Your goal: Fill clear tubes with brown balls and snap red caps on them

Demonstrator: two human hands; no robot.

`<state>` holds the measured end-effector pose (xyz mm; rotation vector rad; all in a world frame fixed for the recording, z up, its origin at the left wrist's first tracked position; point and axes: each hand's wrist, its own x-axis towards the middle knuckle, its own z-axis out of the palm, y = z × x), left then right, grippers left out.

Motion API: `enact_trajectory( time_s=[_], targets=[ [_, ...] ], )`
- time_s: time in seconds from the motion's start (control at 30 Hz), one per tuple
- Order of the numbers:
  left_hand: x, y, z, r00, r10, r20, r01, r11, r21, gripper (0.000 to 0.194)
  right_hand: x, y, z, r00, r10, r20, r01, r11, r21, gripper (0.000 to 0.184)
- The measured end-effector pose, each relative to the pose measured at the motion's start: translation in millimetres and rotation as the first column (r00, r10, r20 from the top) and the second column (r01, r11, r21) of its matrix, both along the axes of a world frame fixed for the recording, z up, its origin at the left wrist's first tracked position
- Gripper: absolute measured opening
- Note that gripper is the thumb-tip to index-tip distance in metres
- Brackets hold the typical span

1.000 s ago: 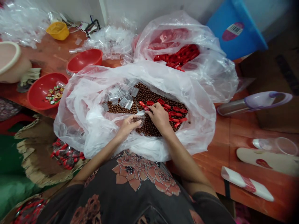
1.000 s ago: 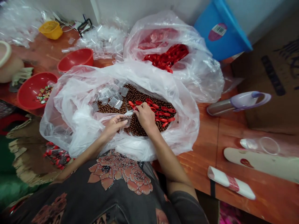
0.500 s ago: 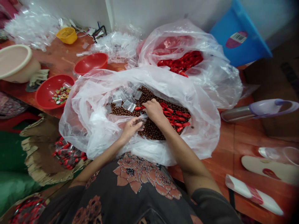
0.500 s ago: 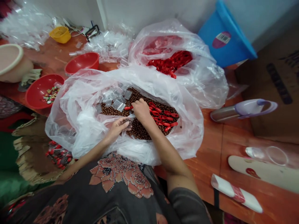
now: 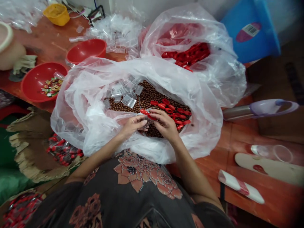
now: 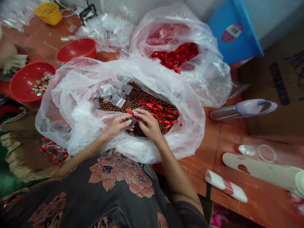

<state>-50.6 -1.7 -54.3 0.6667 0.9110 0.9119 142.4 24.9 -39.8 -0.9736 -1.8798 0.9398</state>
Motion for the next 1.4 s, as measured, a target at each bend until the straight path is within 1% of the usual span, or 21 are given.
enact_trajectory(
  time_s=[0.07,0.1,0.17,0.23,0.3,0.37,0.43,0.53,0.6,0.67,0.73,0.8,0.9,1.0,1.07,1.17,1.3,1.4],
  targets=[
    [1,1,0.4,1.0,-0.008,-0.012,0.008,1.0,0.015,0.04,3,-9,0.5,0.998,0.045,-0.05,-0.049,0.995,-0.091,0.028],
    [1,1,0.8,1.0,-0.016,-0.027,0.017,1.0,0.023,0.039,3,-12,-0.1,0.996,0.024,-0.084,-0.035,0.989,-0.142,0.027],
    [2,0,1.9,0.997,-0.034,-0.063,0.036,0.999,0.039,0.037,3,-17,-3.7,0.984,-0.076,-0.16,0.034,0.968,-0.25,0.024],
    [3,-1,2.7,0.994,-0.05,-0.093,0.055,0.997,0.059,0.037,1,-20,-10.0,0.953,-0.184,-0.24,0.087,0.927,-0.364,0.025],
    [3,-2,2.4,0.991,-0.054,-0.123,0.065,0.994,0.085,0.038,0,-22,-16.4,0.926,-0.229,-0.301,0.071,0.886,-0.458,0.037],
    [4,-2,1.3,0.985,-0.054,-0.166,0.074,0.991,0.115,0.041,0,-22,-19.5,0.921,-0.237,-0.31,0.056,0.866,-0.496,0.043],
    [4,-2,1.1,0.976,-0.054,-0.212,0.086,0.986,0.144,0.042,2,-23,-17.3,0.937,-0.223,-0.268,0.078,0.884,-0.461,0.037],
    [4,-2,3.7,0.958,-0.046,-0.284,0.112,0.969,0.221,0.038,2,-26,-7.0,0.967,-0.166,-0.192,0.097,0.941,-0.325,0.029],
    [3,-2,6.3,0.939,-0.018,-0.342,0.125,0.948,0.294,0.034,-1,-29,-0.4,0.978,-0.147,-0.145,0.11,0.966,-0.234,0.027],
    [3,-2,7.9,0.916,0.018,-0.401,0.135,0.928,0.348,0.032,-6,-31,3.0,0.979,-0.179,-0.101,0.163,0.975,-0.149,0.027],
    [3,-4,7.6,0.896,0.042,-0.443,0.141,0.917,0.372,0.032,-10,-33,3.0,0.97,-0.238,-0.052,0.233,0.969,-0.084,0.027],
    [3,-5,6.0,0.891,0.056,-0.45,0.132,0.918,0.374,0.032,-12,-34,1.1,0.956,-0.292,-0.03,0.289,0.954,-0.083,0.025],
    [5,-7,4.0,0.929,0.04,-0.368,0.074,0.954,0.291,0.036,-13,-35,-2.1,0.921,-0.378,-0.098,0.356,0.916,-0.185,0.023],
    [7,-8,5.5,0.967,0.011,-0.255,0.04,0.981,0.191,0.04,-13,-38,-4.6,0.906,-0.395,-0.153,0.351,0.902,-0.251,0.022],
    [7,-8,7.9,0.972,0.0,-0.233,0.041,0.985,0.17,0.04,-13,-40,-6.1,0.913,-0.374,-0.161,0.328,0.91,-0.254,0.022],
    [5,-8,10.2,0.961,0.003,-0.275,0.054,0.978,0.2,0.035,-12,-41,-9.0,0.928,-0.336,-0.163,0.298,0.93,-0.217,0.024],
    [0,-7,8.9,0.923,0.056,-0.382,0.073,0.946,0.315,0.029,-6,-39,-15.0,0.968,-0.221,-0.121,0.209,0.972,-0.104,0.027],
    [-2,-7,10.0,0.894,0.067,-0.444,0.107,0.929,0.355,0.028,0,-39,-20.3,0.979,-0.189,-0.072,0.186,0.981,-0.047,0.028]
  ],
)
